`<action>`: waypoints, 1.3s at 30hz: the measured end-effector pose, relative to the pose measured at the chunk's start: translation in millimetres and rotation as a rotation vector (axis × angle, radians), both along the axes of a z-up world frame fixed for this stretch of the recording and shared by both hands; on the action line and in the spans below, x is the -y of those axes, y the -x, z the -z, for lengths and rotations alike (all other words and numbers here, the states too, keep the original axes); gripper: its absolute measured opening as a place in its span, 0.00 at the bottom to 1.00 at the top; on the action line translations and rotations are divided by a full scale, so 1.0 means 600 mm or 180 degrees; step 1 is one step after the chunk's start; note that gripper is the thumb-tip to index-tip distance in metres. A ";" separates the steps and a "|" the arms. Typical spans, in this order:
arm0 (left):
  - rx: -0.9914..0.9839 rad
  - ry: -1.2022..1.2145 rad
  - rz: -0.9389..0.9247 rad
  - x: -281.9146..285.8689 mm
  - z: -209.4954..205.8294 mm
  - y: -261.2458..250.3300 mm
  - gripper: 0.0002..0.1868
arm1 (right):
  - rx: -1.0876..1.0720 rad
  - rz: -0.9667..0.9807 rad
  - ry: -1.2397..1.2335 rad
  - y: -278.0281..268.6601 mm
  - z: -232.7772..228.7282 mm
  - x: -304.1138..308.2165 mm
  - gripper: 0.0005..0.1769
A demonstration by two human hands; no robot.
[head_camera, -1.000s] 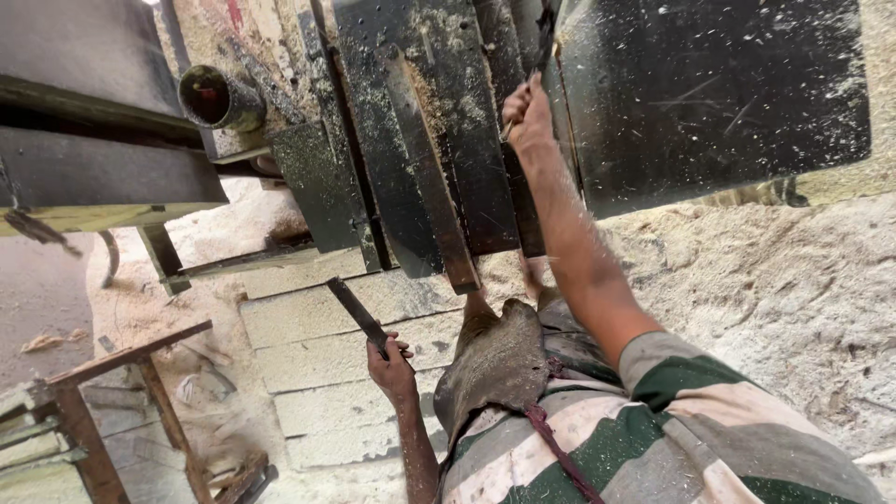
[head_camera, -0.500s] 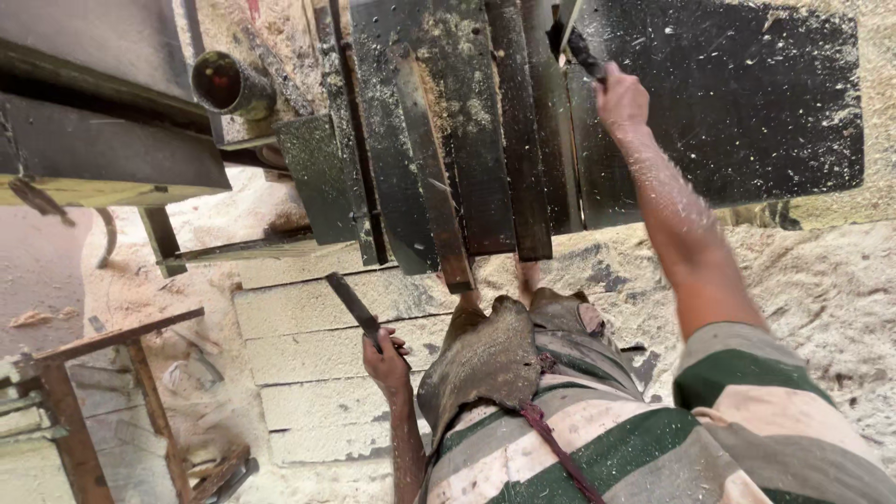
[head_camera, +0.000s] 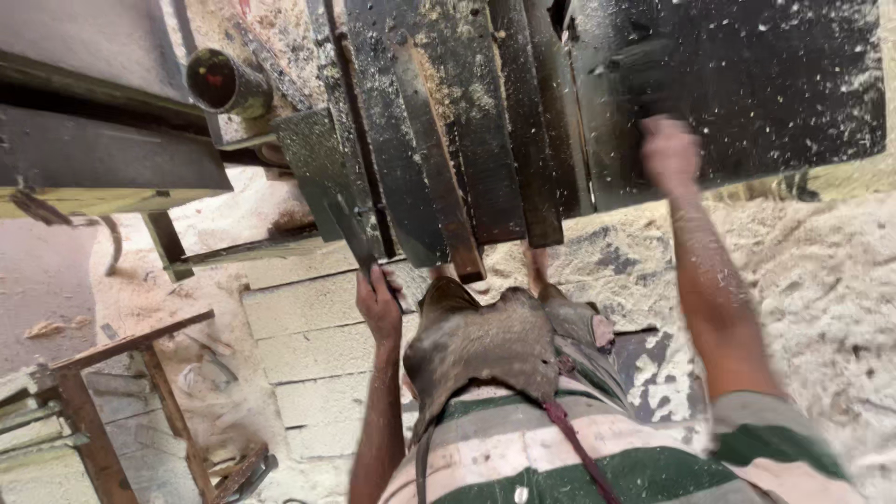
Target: The person positions and feeds wooden logs and planks through a vertical saw in a woodworking shop, guiding the wood with their hands to cut it into segments.
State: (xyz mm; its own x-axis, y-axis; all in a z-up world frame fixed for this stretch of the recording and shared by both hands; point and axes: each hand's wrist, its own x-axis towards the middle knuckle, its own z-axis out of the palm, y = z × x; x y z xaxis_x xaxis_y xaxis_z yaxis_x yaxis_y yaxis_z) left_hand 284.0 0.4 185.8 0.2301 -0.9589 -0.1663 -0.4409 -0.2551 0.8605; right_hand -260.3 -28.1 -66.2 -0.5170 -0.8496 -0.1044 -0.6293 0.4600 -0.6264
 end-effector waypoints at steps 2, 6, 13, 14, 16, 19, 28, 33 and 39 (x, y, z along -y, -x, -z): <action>0.0124 0.0099 0.0225 0.026 -0.009 -0.016 0.15 | 0.0226 0.0495 0.0060 -0.008 -0.010 -0.058 0.25; -0.0416 0.0219 0.0344 0.130 -0.014 -0.040 0.11 | 0.0394 0.0099 -0.0223 -0.104 -0.054 -0.162 0.30; -0.0440 0.0203 0.0992 0.237 0.019 -0.185 0.14 | 0.1164 0.1556 -0.0849 -0.213 -0.198 -0.322 0.29; -0.0390 0.0263 0.1161 0.248 0.027 -0.206 0.15 | 0.1439 0.1618 -0.0807 -0.247 -0.222 -0.341 0.29; -0.0417 0.0286 0.1137 0.262 0.046 -0.236 0.17 | 0.1909 0.1522 -0.0607 -0.291 -0.276 -0.308 0.29; -0.0518 0.0417 0.1114 0.258 0.045 -0.302 0.19 | 0.2247 0.1271 -0.0905 -0.398 -0.382 -0.173 0.23; -0.0166 0.0290 0.0165 0.218 0.043 -0.427 0.13 | 0.3254 -0.1699 -0.0150 -0.788 -0.593 0.371 0.17; -0.0708 -0.0404 -0.0396 0.260 0.115 -0.465 0.13 | 0.4246 -0.1727 -0.0596 -0.914 -0.596 0.581 0.19; -0.0571 -0.1170 -0.0620 0.479 0.219 -0.495 0.24 | 0.2068 -0.1348 0.0147 -0.828 -0.526 0.478 0.31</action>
State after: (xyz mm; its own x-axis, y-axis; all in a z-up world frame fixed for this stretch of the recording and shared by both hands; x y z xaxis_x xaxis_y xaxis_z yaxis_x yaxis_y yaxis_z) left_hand 580.8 -286.9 54.3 0.3368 -0.7703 -0.5415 -0.2065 -0.6215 0.7557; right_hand 236.6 -315.1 249.3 0.0054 -0.9719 -0.2353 -0.2455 0.2268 -0.9425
